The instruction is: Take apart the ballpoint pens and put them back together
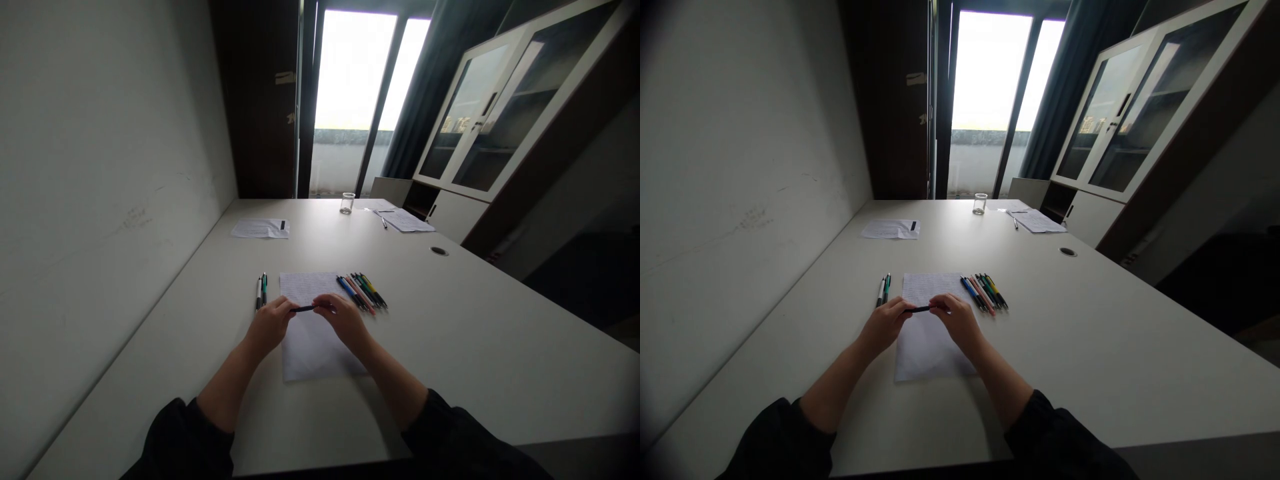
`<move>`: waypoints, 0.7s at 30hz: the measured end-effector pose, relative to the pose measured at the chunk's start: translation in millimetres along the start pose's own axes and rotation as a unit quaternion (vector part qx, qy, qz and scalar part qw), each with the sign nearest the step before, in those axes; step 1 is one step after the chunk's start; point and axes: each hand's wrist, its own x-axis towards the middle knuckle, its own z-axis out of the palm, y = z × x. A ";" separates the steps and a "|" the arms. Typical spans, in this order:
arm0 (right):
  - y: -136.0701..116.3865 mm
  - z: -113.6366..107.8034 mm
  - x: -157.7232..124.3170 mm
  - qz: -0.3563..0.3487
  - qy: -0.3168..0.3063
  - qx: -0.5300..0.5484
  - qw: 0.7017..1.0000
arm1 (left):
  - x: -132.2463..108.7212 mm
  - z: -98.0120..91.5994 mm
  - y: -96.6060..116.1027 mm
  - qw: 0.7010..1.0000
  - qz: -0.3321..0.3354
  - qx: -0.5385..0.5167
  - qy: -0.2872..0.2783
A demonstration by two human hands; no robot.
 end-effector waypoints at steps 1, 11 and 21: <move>-0.1 0.1 -0.2 0.000 0.001 -0.002 1.000 | -0.2 0.3 -0.3 1.000 0.004 -0.003 0.000; -1.4 0.6 -2.0 0.069 -0.011 0.063 0.996 | -0.3 1.0 2.4 0.999 0.025 -0.019 0.007; 0.3 4.3 -3.9 0.071 -0.015 0.062 0.995 | 0.7 2.2 2.3 0.999 0.001 -0.044 0.016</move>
